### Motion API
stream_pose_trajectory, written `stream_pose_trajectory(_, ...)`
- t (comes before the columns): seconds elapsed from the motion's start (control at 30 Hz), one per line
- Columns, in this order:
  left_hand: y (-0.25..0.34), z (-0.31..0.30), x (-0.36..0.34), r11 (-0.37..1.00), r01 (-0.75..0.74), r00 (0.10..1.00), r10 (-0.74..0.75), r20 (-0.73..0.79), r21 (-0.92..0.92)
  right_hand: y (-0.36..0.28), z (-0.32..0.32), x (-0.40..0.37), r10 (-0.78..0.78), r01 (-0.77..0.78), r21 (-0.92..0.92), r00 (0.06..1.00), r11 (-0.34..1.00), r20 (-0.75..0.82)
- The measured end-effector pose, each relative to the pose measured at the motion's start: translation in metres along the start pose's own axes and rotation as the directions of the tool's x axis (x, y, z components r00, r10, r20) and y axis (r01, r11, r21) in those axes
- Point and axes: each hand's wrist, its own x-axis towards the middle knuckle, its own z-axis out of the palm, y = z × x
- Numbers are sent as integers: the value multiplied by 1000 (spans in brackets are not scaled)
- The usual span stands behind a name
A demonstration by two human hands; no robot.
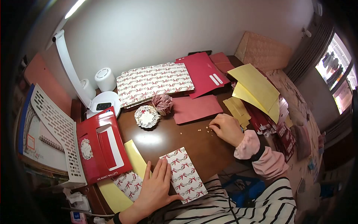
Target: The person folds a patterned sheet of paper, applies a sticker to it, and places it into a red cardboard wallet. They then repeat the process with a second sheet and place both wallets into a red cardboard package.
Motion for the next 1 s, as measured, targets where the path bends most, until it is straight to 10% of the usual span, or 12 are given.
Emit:
stream_pose_trajectory(0.43, 0, -1, -1, 999, -9, 1000, 10, -1, 32, 3, 15, 10, -127, 128, -140, 992, 982, 9)
stream_pose_trajectory(0.63, 1, -1, -1, 999, -5, 1000, 5, -5, 36, 21, 6, 21, 73, -120, 201, 971, 972, 226)
stream_pose_trajectory(0.73, 1, -2, 0, 999, -2, 1000, 2, 2, 45, 6, -12, 16, 18, -402, 744, 885, 534, 465)
stream_pose_trajectory(0.9, 6, -3, -3, 1000, 5, 1000, -5, 23, 29, -39, -16, -22, -61, -548, 790, 810, 275, 583)
stream_pose_trajectory(0.97, 11, -4, -5, 1000, -28, 999, 28, 17, 11, -59, -8, -37, -65, -479, 812, 848, 334, 527)
stream_pose_trajectory(1.0, 13, -4, -6, 1000, -31, 999, 31, 12, -5, -68, -5, -43, -109, -254, 780, 919, 572, 379)
